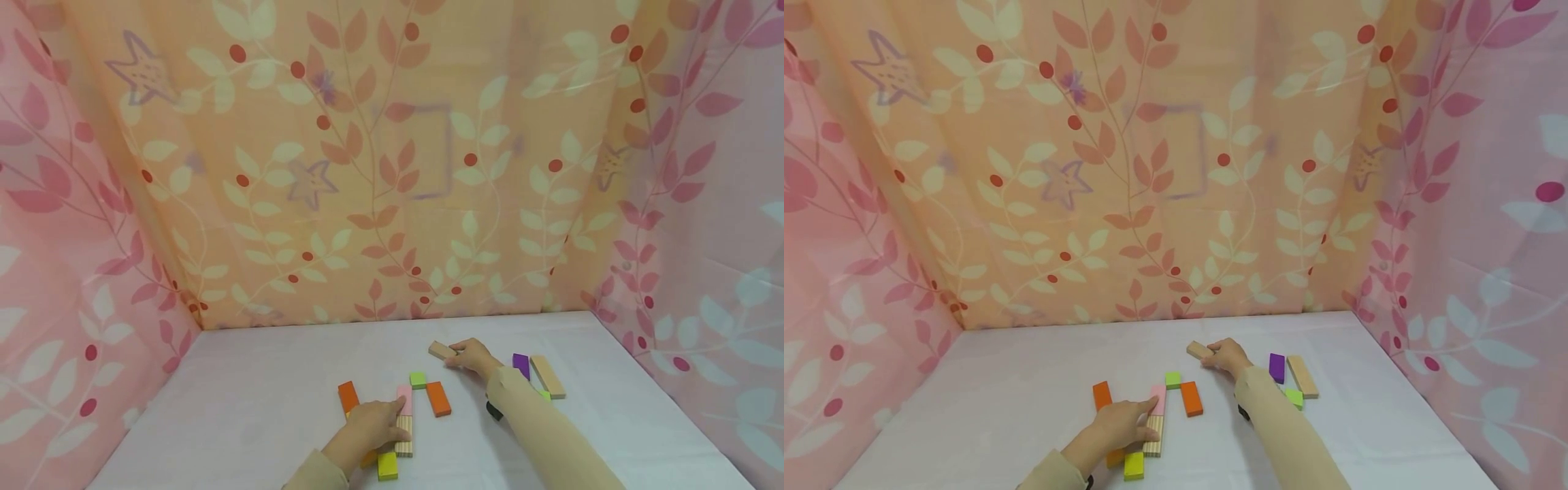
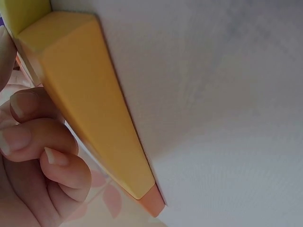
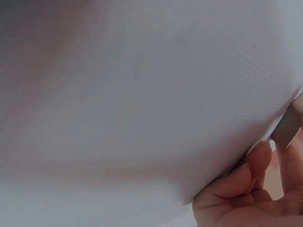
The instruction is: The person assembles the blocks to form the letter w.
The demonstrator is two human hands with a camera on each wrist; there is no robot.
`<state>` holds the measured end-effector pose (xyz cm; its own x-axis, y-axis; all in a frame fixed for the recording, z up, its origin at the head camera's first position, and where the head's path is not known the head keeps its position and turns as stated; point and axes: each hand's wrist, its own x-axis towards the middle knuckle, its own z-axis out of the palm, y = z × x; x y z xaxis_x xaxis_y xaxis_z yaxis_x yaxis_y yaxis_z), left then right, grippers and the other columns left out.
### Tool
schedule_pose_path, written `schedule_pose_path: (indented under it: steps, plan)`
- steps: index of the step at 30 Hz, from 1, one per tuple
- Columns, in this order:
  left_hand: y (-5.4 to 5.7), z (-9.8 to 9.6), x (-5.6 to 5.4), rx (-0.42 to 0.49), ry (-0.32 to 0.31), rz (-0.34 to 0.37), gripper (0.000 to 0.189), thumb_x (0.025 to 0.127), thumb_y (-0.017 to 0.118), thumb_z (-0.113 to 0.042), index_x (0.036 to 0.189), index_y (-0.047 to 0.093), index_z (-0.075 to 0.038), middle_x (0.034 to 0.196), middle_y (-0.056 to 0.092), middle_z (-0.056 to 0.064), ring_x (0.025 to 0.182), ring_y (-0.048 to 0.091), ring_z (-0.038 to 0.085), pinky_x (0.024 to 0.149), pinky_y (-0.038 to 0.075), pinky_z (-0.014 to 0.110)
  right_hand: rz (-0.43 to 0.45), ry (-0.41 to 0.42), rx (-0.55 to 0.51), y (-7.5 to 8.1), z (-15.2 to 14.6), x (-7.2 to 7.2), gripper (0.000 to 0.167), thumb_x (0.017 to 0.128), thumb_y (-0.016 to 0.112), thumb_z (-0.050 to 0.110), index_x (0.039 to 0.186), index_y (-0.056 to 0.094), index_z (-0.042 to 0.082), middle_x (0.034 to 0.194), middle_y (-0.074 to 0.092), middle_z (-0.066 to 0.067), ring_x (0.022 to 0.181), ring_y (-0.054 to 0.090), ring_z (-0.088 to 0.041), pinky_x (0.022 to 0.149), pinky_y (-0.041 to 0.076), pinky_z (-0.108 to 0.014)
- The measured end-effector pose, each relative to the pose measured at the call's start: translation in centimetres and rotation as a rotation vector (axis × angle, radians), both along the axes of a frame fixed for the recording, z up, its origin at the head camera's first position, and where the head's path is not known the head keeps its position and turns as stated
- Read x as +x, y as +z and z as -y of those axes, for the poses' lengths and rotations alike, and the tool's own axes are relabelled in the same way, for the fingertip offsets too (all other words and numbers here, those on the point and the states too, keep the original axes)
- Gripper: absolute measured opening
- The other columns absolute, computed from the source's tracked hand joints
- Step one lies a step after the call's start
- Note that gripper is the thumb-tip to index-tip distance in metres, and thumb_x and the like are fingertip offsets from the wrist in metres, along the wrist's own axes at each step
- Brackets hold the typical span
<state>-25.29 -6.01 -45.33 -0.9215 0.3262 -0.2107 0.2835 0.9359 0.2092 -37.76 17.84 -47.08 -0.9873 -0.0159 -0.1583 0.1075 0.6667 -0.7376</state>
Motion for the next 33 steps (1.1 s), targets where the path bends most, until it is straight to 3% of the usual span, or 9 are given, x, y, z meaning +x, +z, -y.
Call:
schedule_pose_path:
  steps: [8,12,15,20,25,33]
  plan:
    - [0.0,-0.1,0.1,0.010,0.004,-0.004,0.069,0.080,0.071,-0.053,0.140,0.055,-0.021,0.120,0.068,0.002,0.084,0.057,0.016,0.078,0.050,0.040,-0.005,-0.021,0.001,0.2,-0.2,0.3,0.046,0.081,0.080,0.015,0.119,0.065,-0.005,0.122,0.058,-0.025,0.104,0.052,-0.032,0.097,0.041,-0.048]
    - [0.0,-0.1,0.1,0.017,-0.005,-0.005,0.069,0.081,0.070,-0.053,0.140,0.055,-0.021,0.121,0.067,0.002,0.089,0.060,0.017,0.079,0.050,0.041,0.002,-0.049,-0.099,0.3,-1.0,0.7,0.044,0.082,0.078,0.012,0.119,0.064,-0.007,0.111,0.062,-0.021,0.088,0.055,-0.024,0.078,0.049,-0.034]
    - [0.0,0.0,0.0,0.021,0.001,0.004,0.069,0.081,0.070,-0.053,0.140,0.054,-0.021,0.122,0.067,0.002,0.091,0.060,0.018,0.081,0.050,0.042,0.008,-0.047,-0.181,0.6,-1.7,1.2,0.043,0.084,0.076,0.009,0.121,0.062,-0.008,0.103,0.062,-0.017,0.076,0.057,-0.017,0.063,0.046,-0.025]
    - [0.0,0.0,-0.1,0.020,0.022,0.023,0.070,0.080,0.071,-0.053,0.141,0.054,-0.021,0.123,0.066,0.003,0.084,0.055,0.017,0.080,0.049,0.041,0.036,-0.024,-0.279,1.4,-2.7,2.6,0.045,0.085,0.074,0.004,0.126,0.060,-0.006,0.106,0.060,-0.016,0.075,0.059,-0.016,0.063,0.050,-0.027]
    - [-0.1,0.1,-0.1,0.030,0.013,0.010,0.071,0.080,0.070,-0.053,0.141,0.054,-0.019,0.122,0.066,0.004,0.078,0.051,0.016,0.072,0.047,0.035,0.080,0.072,-0.388,1.8,-4.0,3.9,0.047,0.086,0.069,-0.003,0.131,0.056,-0.006,0.109,0.056,-0.016,0.083,0.055,-0.021,0.069,0.050,-0.031]
    - [0.0,0.1,0.1,0.041,0.012,0.011,0.070,0.081,0.072,-0.051,0.141,0.054,-0.019,0.124,0.066,0.004,0.080,0.052,0.017,0.081,0.049,0.041,0.187,0.287,-0.475,2.1,-5.2,5.6,0.056,0.087,0.060,-0.004,0.142,0.046,-0.001,0.118,0.050,-0.015,0.088,0.051,-0.024,0.074,0.045,-0.032]
